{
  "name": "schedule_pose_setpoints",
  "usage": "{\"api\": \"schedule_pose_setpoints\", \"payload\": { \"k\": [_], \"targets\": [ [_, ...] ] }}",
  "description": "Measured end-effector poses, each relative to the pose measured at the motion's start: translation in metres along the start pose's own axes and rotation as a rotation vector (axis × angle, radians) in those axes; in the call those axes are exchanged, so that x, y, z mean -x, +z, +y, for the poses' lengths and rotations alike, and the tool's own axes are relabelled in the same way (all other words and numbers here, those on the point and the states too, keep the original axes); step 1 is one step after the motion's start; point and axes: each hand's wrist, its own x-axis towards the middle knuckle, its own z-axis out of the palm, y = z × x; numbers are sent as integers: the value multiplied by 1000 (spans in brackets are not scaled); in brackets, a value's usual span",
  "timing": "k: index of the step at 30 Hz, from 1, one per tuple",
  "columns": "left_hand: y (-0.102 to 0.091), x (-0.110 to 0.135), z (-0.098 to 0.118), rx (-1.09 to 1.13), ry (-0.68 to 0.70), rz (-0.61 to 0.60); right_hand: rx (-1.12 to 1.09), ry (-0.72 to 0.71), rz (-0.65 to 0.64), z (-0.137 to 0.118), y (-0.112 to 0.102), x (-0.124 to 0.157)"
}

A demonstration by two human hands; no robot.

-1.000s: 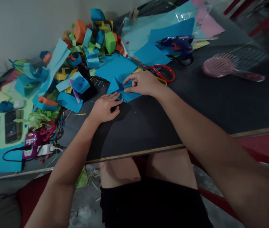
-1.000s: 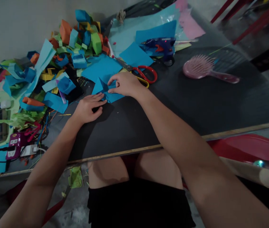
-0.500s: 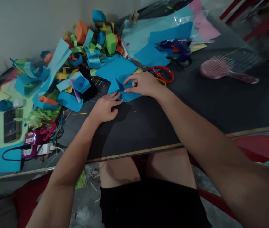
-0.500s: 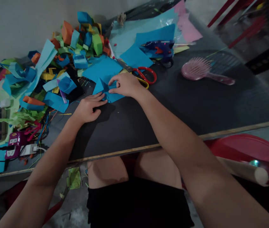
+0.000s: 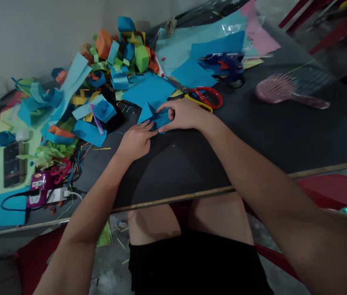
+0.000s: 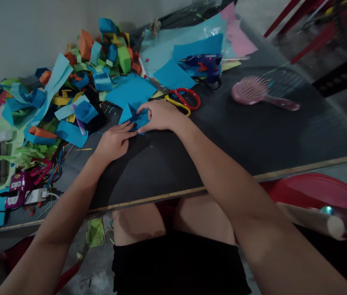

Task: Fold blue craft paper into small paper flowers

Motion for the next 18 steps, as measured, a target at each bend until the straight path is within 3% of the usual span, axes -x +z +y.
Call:
{"api": "schedule_pose_setpoints", "payload": {
  "k": [7,10,13,18],
  "targets": [
    [0,-1,0,33,-87,-20,10,20,-46,-4,-1,0],
    [2,1,18,-30,-182,-48,12,34,-52,-6,0,1],
    [8,5,43,-140,-341,46,21,47,-49,-6,0,0],
    [15,7,64,-156,-296,18,20,62,-78,-6,-1,-1]
  ]
}}
